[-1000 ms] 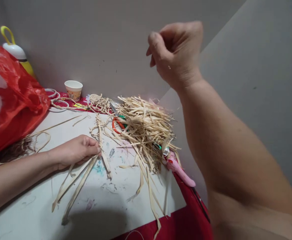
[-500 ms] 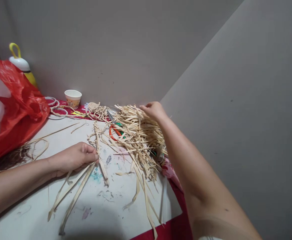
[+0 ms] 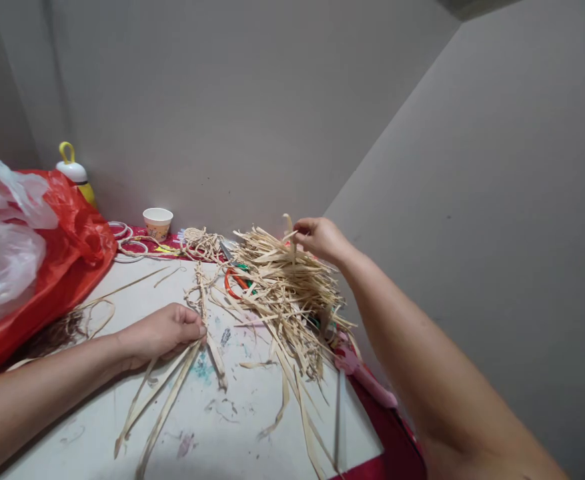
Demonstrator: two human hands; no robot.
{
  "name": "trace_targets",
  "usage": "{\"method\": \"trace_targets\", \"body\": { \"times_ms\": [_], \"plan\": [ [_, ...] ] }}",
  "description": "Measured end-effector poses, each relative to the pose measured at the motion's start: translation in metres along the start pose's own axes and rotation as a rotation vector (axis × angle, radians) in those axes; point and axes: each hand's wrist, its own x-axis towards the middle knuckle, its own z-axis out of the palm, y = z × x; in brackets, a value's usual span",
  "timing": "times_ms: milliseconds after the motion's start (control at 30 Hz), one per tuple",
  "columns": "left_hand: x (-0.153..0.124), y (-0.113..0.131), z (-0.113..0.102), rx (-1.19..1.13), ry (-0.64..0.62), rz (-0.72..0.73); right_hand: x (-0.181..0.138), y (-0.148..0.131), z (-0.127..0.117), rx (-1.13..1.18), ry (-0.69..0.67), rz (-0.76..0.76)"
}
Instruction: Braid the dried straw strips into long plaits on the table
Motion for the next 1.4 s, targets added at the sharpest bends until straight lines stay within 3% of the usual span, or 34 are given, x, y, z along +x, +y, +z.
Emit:
{"method": "trace_targets", "body": {
  "times_ms": [100,133,167,267,333,767,867,967,1133,1300,1400],
  "plan": [
    [0.000,0.000,-0.001,0.004,-0.005,-0.018,-0.029,-0.002,-0.010,0.124,-0.288,-0.021],
    [0.001,-0.001,-0.001,0.006,-0.008,-0.019,-0.036,-0.001,-0.012,0.182,-0.322,0.003],
    [0.002,-0.001,-0.002,0.005,-0.013,-0.018,-0.042,0.002,-0.013,0.233,-0.296,0.036],
    [0.005,-0.005,-0.004,0.005,-0.023,-0.010,-0.047,0.014,-0.015,0.315,0.015,0.151],
    [0.006,-0.007,-0.006,-0.002,-0.026,-0.002,-0.045,0.021,-0.012,0.345,0.141,0.199],
    [0.004,-0.005,-0.005,-0.017,-0.017,-0.017,-0.011,0.026,0.049,0.278,0.226,0.256],
    [0.002,-0.004,-0.004,-0.032,-0.016,-0.017,-0.008,0.023,0.053,0.342,0.248,0.253],
    [0.002,-0.002,-0.003,-0.035,-0.012,-0.024,-0.016,0.018,0.040,0.463,0.283,0.239],
    [0.002,-0.001,-0.003,-0.010,-0.018,-0.013,-0.039,0.013,-0.010,0.665,0.362,0.211],
    [0.004,-0.005,-0.004,-0.012,-0.024,-0.007,-0.058,0.011,-0.053,1.106,0.513,0.117],
    [0.005,-0.005,-0.004,-0.007,-0.015,-0.010,-0.066,0.012,-0.067,1.173,0.460,0.117]
  ]
}}
